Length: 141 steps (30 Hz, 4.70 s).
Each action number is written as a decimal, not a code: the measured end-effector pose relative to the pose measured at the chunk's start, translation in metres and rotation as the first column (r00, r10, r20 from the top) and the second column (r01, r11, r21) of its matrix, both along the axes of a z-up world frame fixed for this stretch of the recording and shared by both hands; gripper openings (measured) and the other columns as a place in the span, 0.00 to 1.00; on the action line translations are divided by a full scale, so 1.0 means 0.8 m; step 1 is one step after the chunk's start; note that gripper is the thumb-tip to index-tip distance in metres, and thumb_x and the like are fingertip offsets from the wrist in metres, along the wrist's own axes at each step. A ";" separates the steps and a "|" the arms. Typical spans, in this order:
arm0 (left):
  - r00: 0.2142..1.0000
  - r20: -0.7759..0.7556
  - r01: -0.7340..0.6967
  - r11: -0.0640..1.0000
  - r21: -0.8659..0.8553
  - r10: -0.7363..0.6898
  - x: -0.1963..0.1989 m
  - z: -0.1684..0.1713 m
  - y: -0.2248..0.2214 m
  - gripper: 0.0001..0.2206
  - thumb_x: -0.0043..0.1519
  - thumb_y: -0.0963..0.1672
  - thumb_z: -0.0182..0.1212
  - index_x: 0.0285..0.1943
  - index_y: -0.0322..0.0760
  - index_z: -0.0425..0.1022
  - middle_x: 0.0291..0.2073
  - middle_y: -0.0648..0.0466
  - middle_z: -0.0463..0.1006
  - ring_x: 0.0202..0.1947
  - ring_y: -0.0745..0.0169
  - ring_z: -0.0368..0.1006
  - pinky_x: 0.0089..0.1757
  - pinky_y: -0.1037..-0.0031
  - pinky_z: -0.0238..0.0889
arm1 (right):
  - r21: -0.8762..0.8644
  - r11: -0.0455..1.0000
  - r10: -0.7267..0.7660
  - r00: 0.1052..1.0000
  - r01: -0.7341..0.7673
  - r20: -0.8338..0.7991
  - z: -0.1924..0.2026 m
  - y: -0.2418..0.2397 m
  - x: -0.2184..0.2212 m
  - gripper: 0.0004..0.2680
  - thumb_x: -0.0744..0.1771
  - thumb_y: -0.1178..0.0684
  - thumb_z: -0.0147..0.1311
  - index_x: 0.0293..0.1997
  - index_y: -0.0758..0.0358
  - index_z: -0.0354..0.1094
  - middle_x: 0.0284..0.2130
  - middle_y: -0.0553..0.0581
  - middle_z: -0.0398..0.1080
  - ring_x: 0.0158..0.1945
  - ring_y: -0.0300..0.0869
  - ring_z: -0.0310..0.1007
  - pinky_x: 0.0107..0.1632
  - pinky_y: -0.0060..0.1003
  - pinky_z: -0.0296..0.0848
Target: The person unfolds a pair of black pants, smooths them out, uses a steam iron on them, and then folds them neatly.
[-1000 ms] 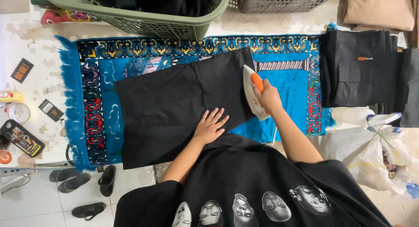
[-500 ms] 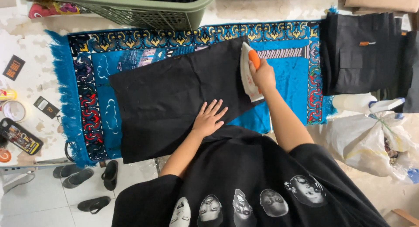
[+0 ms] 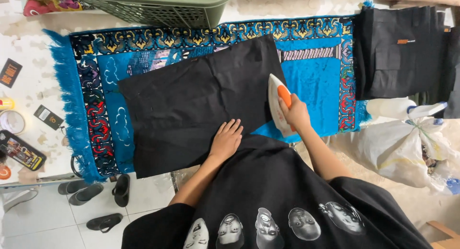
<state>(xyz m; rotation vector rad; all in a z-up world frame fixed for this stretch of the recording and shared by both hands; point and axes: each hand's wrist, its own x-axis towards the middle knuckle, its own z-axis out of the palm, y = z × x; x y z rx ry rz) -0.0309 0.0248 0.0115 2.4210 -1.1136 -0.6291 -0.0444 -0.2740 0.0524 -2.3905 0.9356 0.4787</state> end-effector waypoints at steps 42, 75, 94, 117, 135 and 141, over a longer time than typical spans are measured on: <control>0.748 0.129 -0.603 0.584 0.543 0.651 0.171 0.034 0.126 0.50 0.61 0.69 0.38 0.83 0.44 0.28 0.81 0.52 0.25 0.80 0.60 0.17 0.67 0.42 0.05 | -0.002 0.968 -0.249 0.968 0.249 0.009 -0.023 0.015 0.087 0.13 0.63 0.54 0.55 0.52 0.61 0.74 0.26 0.67 0.75 0.18 0.53 0.76 0.25 0.45 0.78; 0.756 0.102 -0.580 0.591 0.561 0.646 0.174 0.024 0.128 0.50 0.61 0.70 0.35 0.83 0.43 0.28 0.81 0.51 0.22 0.79 0.58 0.14 0.65 0.39 0.03 | 0.030 0.980 -0.197 0.979 0.195 0.054 -0.018 -0.006 0.126 0.12 0.62 0.56 0.55 0.48 0.65 0.75 0.23 0.70 0.73 0.15 0.53 0.74 0.22 0.44 0.76; 0.763 0.112 -0.577 0.592 0.562 0.637 0.179 0.018 0.124 0.49 0.62 0.69 0.37 0.83 0.41 0.26 0.80 0.49 0.21 0.79 0.55 0.13 0.65 0.37 0.03 | 0.078 0.969 -0.216 0.957 0.235 -0.192 0.014 0.034 -0.016 0.16 0.62 0.51 0.58 0.53 0.60 0.76 0.35 0.73 0.77 0.33 0.62 0.80 0.42 0.54 0.79; 0.936 -0.084 -0.251 0.816 0.520 0.342 0.193 0.036 0.096 0.30 0.71 0.57 0.38 0.83 0.65 0.37 0.81 0.63 0.28 0.80 0.61 0.25 0.69 0.39 0.23 | 0.160 0.984 -0.057 0.990 0.078 -0.128 -0.019 0.083 0.084 0.14 0.58 0.55 0.56 0.46 0.61 0.77 0.22 0.67 0.76 0.29 0.62 0.80 0.32 0.56 0.77; 0.942 -0.109 -0.217 0.824 0.523 0.318 0.197 0.045 0.097 0.32 0.71 0.57 0.40 0.83 0.61 0.36 0.82 0.61 0.28 0.80 0.59 0.25 0.69 0.39 0.24 | 0.053 0.976 -0.218 0.969 0.213 0.114 0.019 0.062 0.123 0.15 0.62 0.52 0.58 0.53 0.61 0.75 0.38 0.73 0.76 0.47 0.67 0.78 0.47 0.60 0.77; 0.941 -0.120 -0.202 0.813 0.546 0.315 0.200 0.046 0.094 0.32 0.71 0.57 0.39 0.83 0.62 0.34 0.81 0.62 0.26 0.80 0.60 0.24 0.70 0.41 0.24 | -0.059 0.989 -0.133 0.990 0.136 0.053 -0.006 0.074 0.179 0.13 0.60 0.53 0.59 0.48 0.59 0.77 0.34 0.68 0.76 0.42 0.64 0.80 0.42 0.58 0.80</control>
